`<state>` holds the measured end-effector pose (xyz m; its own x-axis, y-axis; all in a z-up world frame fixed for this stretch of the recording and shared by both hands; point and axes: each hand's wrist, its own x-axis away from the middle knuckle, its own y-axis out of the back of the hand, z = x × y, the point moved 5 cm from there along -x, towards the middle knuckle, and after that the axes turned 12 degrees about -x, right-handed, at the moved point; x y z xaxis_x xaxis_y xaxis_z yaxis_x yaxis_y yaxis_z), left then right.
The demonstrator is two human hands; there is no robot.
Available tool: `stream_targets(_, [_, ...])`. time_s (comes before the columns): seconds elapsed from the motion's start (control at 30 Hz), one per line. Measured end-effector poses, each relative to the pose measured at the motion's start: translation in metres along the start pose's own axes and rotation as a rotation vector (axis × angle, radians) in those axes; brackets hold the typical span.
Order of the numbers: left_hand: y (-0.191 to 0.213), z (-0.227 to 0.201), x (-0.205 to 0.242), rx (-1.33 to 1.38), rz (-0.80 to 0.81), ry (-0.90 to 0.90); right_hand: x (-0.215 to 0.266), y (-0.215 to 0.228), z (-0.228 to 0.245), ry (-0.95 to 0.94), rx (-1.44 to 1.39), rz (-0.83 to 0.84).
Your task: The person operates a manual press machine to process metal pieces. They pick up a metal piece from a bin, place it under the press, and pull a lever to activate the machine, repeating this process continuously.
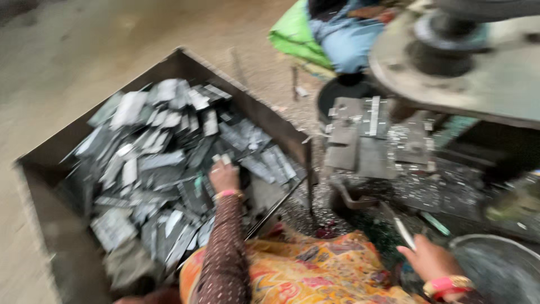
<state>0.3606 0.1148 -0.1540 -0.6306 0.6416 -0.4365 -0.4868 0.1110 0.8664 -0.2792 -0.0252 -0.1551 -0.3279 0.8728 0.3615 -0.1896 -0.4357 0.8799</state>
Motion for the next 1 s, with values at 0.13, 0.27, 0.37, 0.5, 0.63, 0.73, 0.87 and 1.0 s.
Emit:
stream_targets(0.13, [0.004, -0.009, -0.005, -0.216, -0.131, 0.009, 0.012, 0.012, 0.016, -0.006, -0.052, -0.028])
stream_targets(0.27, [0.048, -0.005, -0.006, -0.064, -0.038, 0.147, 0.017, 0.018, 0.026, 0.020, -0.120, -0.029])
stream_targets(0.37, [0.118, 0.000, -0.007, 0.058, -0.057, 0.158, 0.020, 0.017, 0.032, 0.044, -0.131, -0.078])
stream_targets(0.5, [0.252, -0.016, -0.013, 0.402, -0.278, -0.031, 0.022, 0.021, 0.042, 0.043, -0.110, -0.049])
stream_targets(0.63, [0.340, -0.089, 0.020, 0.577, -0.431, -0.373, 0.028, 0.027, 0.052, 0.003, -0.102, -0.006])
stream_targets(0.73, [0.349, -0.183, 0.066, 0.370, -0.193, -0.778, 0.029, 0.028, 0.053, 0.020, -0.111, -0.013])
stream_targets(0.87, [0.347, -0.272, 0.096, 0.274, -0.454, -0.881, 0.024, 0.024, 0.048, 0.023, -0.138, 0.028])
stream_targets(1.0, [0.328, -0.290, 0.074, 0.567, -0.123, -0.705, 0.025, 0.025, 0.049, 0.052, -0.117, 0.015])
